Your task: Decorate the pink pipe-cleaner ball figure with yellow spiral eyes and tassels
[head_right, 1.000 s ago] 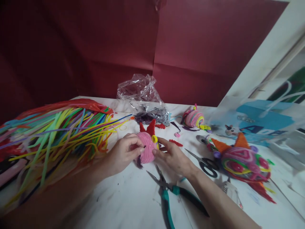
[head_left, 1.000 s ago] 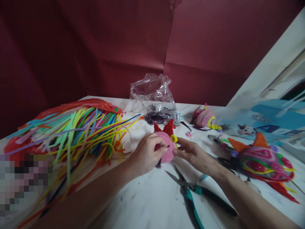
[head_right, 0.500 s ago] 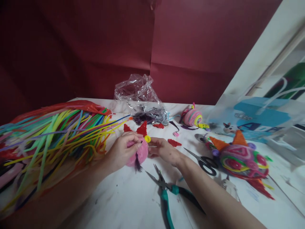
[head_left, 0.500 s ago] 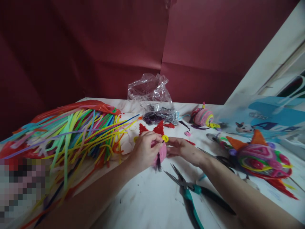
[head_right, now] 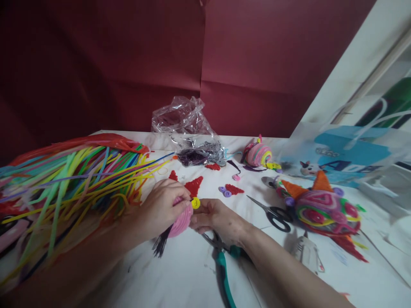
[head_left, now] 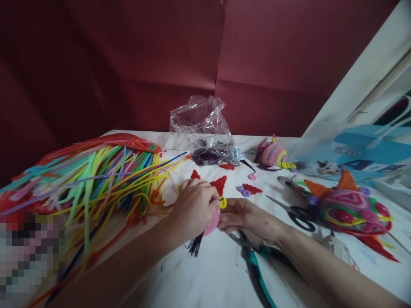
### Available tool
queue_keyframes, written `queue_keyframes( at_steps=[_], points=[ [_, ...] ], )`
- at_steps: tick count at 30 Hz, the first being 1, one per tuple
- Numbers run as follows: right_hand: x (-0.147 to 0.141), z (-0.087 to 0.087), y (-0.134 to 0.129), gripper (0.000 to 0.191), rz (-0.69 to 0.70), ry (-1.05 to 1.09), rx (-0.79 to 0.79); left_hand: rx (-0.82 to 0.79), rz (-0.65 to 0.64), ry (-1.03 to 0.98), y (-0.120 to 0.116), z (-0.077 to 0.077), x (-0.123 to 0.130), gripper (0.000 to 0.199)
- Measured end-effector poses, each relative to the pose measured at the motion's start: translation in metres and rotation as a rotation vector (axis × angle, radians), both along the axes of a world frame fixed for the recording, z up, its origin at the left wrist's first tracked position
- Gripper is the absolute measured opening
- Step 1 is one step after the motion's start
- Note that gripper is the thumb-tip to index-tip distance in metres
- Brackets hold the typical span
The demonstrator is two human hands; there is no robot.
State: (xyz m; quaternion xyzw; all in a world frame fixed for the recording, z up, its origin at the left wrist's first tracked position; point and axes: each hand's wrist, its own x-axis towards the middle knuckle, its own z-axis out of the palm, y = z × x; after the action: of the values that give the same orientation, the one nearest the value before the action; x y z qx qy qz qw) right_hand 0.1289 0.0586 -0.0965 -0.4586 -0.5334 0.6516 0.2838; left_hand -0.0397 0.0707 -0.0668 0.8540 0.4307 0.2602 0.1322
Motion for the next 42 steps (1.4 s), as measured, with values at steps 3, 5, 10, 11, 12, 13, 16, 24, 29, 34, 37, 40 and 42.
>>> queue_keyframes(
  at_steps=[3,5,10,11,12,13,16,24,29,34,37,40,42],
  points=[
    [0.008,0.005,-0.005,0.031,-0.144,-0.082,0.064,0.007,-0.004,-0.002,-0.002,-0.002,0.000,0.015],
    [0.012,0.010,-0.010,0.022,-0.268,-0.106,0.133,-0.001,0.001,-0.023,-0.002,-0.003,0.000,0.015],
    [-0.006,0.020,-0.032,0.029,-0.382,0.010,0.161,-0.055,0.038,-0.153,0.003,-0.004,-0.001,0.011],
    [-0.012,0.021,-0.035,0.033,-0.393,0.057,0.146,-0.076,0.048,-0.189,0.004,-0.003,-0.001,0.010],
    [-0.018,0.022,-0.037,0.037,-0.406,0.111,0.130,-0.106,0.056,-0.229,0.005,-0.003,-0.002,0.010],
    [-0.024,0.022,-0.038,0.040,-0.422,0.166,0.115,-0.143,0.058,-0.273,0.005,-0.002,-0.003,0.010],
    [-0.035,0.025,-0.037,0.041,-0.448,0.314,0.078,-0.237,0.044,-0.421,0.005,0.002,-0.005,0.009],
    [-0.040,0.023,-0.030,0.032,-0.373,0.405,0.035,-0.298,0.042,-0.574,-0.001,0.008,-0.003,0.006],
    [-0.033,0.022,-0.029,0.034,-0.447,0.284,0.107,-0.407,0.061,-0.594,-0.001,0.008,-0.003,0.003],
    [-0.027,0.025,-0.027,0.034,-0.504,0.140,0.191,-0.416,0.047,-0.599,0.002,0.007,-0.005,0.008],
    [-0.025,0.025,-0.027,0.031,-0.491,0.073,0.232,-0.411,0.025,-0.573,0.002,0.008,-0.005,0.011],
    [-0.024,0.024,-0.027,0.029,-0.468,0.023,0.252,-0.345,0.021,-0.497,0.001,0.007,-0.004,0.014],
    [-0.024,0.023,-0.027,0.029,-0.448,-0.001,0.253,-0.241,0.028,-0.416,0.002,0.003,-0.003,0.017]
  ],
)
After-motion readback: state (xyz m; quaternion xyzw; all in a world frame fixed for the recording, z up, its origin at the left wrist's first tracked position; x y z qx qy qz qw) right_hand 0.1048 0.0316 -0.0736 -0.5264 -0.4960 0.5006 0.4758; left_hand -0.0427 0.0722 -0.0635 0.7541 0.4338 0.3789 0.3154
